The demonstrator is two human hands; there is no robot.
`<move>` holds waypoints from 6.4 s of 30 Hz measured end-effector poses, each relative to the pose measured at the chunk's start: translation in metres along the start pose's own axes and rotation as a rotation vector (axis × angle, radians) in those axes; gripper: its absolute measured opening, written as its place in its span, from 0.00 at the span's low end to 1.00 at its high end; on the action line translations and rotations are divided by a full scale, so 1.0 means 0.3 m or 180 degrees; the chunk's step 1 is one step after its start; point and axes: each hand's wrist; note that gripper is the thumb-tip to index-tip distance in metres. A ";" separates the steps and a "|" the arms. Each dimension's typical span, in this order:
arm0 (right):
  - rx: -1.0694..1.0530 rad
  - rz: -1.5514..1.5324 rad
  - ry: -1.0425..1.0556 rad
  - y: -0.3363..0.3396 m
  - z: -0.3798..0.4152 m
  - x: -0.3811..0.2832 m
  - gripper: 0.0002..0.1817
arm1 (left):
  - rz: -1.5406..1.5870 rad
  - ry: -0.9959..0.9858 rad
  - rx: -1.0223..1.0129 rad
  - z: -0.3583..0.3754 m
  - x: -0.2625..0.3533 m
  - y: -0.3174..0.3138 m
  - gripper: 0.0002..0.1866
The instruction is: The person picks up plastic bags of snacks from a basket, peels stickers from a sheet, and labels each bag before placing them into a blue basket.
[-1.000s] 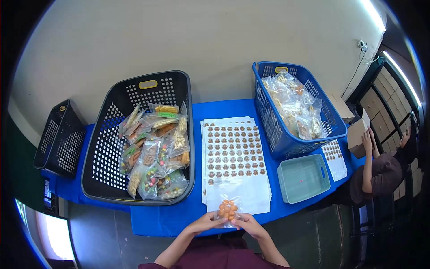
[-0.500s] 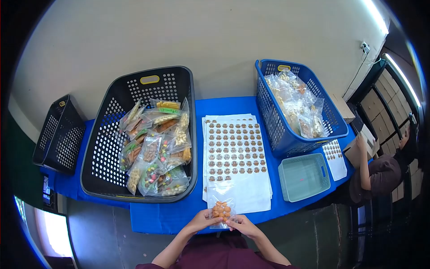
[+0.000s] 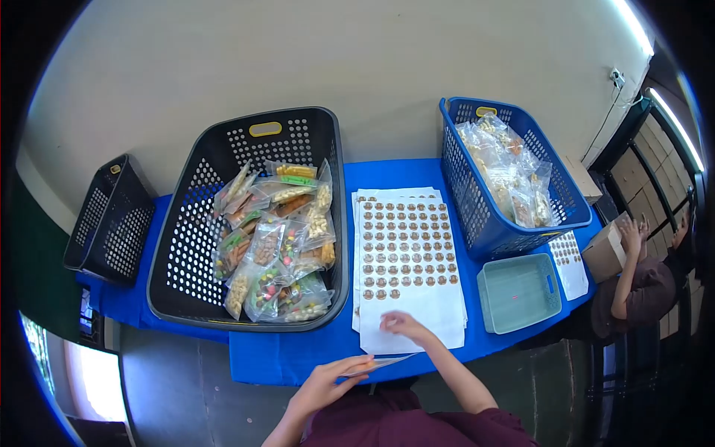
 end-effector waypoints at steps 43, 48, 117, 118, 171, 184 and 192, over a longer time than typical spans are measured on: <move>0.2490 0.1989 0.1444 -0.005 -0.186 0.170 0.10 | 0.0532 -0.0609 0.2944 -0.149 0.028 0.393 0.17; 0.1994 0.0016 0.0623 0.058 -0.129 0.121 0.04 | 0.0433 -0.0549 0.3030 -0.156 0.028 0.391 0.16; 0.1522 0.0226 0.2091 0.416 0.581 -0.628 0.15 | 0.1072 0.0029 0.0672 -0.693 0.147 -0.647 0.16; 0.1544 0.0239 0.2085 0.419 0.577 -0.631 0.15 | 0.1132 -0.0003 0.0739 -0.701 0.148 -0.647 0.16; 0.1088 0.0039 0.2161 0.439 0.551 -0.664 0.17 | 0.1476 0.0076 0.0647 -0.700 0.139 -0.623 0.20; 0.1251 0.0423 0.2302 0.417 0.539 -0.648 0.16 | 0.1388 0.0075 0.0747 -0.666 0.172 -0.617 0.16; 0.1810 0.0915 0.2098 0.405 0.555 -0.677 0.19 | 0.1541 0.0019 0.0822 -0.688 0.177 -0.621 0.15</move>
Point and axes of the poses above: each hand's wrist, its own z-axis away from the middle knuckle, its own y-axis out of the back of the hand, x = y × z, and after that the axes turned 4 degrees about -z, right-handed
